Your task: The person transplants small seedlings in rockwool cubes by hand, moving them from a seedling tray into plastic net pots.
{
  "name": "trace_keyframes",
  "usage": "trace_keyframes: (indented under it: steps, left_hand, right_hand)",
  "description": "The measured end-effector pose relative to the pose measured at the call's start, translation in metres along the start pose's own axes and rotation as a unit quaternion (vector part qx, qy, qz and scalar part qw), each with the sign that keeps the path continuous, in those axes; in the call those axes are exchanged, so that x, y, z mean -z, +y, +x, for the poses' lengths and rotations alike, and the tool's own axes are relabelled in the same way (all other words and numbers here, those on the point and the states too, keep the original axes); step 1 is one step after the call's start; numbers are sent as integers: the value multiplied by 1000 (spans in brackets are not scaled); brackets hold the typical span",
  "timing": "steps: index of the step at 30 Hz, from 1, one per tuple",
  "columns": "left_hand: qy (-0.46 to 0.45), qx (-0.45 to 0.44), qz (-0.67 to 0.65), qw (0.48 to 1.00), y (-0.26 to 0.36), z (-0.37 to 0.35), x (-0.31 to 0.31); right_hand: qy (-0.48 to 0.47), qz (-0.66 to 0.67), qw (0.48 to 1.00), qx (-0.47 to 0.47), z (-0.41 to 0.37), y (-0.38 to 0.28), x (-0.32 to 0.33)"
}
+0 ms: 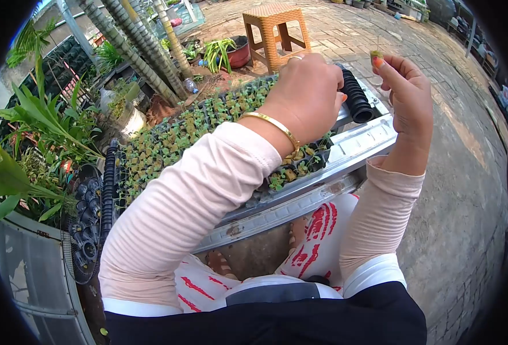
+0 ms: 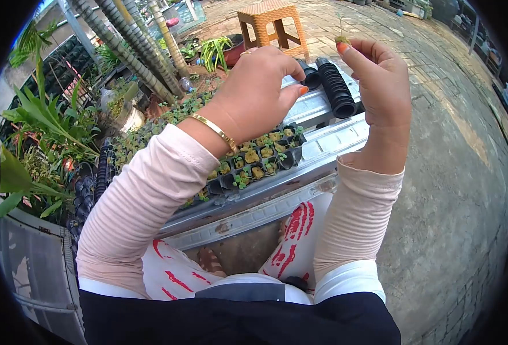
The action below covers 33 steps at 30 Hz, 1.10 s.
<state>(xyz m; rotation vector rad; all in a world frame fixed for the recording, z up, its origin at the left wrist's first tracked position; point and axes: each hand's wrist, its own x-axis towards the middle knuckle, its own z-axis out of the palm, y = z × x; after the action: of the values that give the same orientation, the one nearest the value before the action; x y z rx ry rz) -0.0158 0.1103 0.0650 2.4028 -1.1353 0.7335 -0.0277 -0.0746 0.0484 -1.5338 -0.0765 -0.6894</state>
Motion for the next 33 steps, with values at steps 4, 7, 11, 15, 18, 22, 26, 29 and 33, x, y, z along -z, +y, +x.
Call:
trace_keyframes:
  steps: [4, 7, 11, 15, 18, 22, 26, 29, 33]
  left_hand:
    - [-62, -24, -3, 998, 20, 22, -53]
    - [-107, -59, 26, 992, 28, 35, -82]
    - [-150, -66, 49, 985, 33, 47, -109]
    - [-168, -46, 67, 982, 32, 54, -119]
    - [-162, -32, 66, 984, 31, 53, -122]
    - [-176, -30, 74, 981, 28, 48, -128]
    - [-148, 7, 37, 988, 29, 46, -135]
    - [-157, 39, 19, 987, 30, 49, -136]
    - [-186, 70, 14, 980, 32, 50, -130]
  right_hand:
    - [99, -26, 995, 5, 4, 18, 26]
    - [118, -19, 993, 10, 5, 23, 32]
    - [128, 7, 992, 2, 6, 25, 33]
    - [138, 27, 990, 0, 4, 24, 29]
    - [139, 31, 990, -3, 5, 26, 30]
    - [127, 44, 991, -6, 4, 26, 30]
    - [129, 33, 991, -10, 4, 26, 30]
    - [136, 36, 990, 4, 5, 28, 31]
    - [119, 41, 992, 0, 4, 25, 32]
